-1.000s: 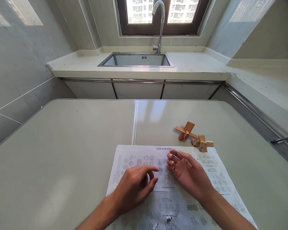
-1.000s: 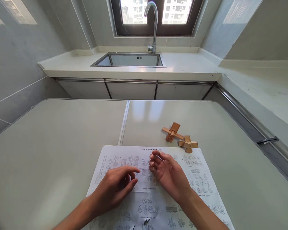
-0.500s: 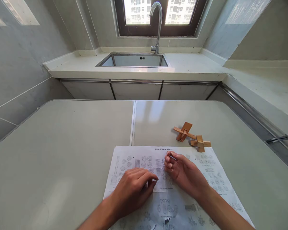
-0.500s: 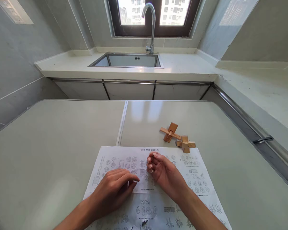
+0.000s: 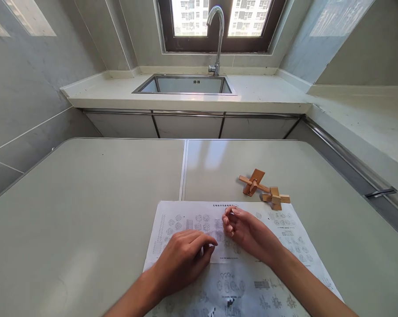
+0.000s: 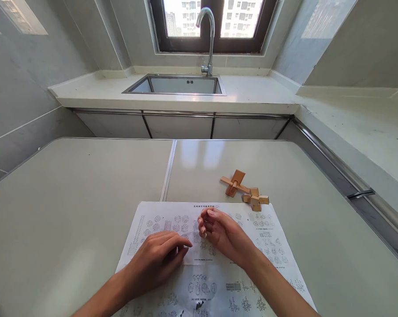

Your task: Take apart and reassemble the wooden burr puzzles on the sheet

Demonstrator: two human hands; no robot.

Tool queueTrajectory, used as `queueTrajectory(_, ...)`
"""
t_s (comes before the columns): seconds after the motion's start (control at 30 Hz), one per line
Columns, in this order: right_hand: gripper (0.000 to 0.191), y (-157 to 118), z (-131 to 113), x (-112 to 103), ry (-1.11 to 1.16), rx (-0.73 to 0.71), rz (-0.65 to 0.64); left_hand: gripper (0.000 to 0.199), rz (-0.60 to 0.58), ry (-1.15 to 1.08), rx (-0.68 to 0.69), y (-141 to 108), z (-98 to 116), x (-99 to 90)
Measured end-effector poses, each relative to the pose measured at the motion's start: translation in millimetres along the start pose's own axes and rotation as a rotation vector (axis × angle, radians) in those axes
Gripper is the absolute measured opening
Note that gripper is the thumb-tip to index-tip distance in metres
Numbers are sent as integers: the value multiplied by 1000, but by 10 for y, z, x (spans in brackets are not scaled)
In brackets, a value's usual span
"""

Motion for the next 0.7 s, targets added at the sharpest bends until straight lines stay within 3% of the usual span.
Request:
queueTrajectory(0.27, 20, 153, -99, 21, -81, 22, -87, 20, -42, -128, -112, 52, -155, -36)
queueTrajectory(0.43, 21, 251, -193, 26, -93, -3, -105, 22, -62, -335, -270, 154, -415, -82)
queueTrajectory(0.53, 21, 292, -242, 24, -88, -19, -119, 26, -19, -417, -364, 278, -675, -232)
queueTrajectory(0.7, 22, 299, -261, 12, -80, -33, -118, 37, 216, -405, -515, 456, -1277, -682)
Point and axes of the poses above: each hand's wrist, its own y-axis towards the middle knuckle, its own x-axis out of the palm, z = x × y, the point moved 6 cm from there along y, towards the middle knuckle, and after that the axes turned 6 degrees about x, right-handed, at the moved point
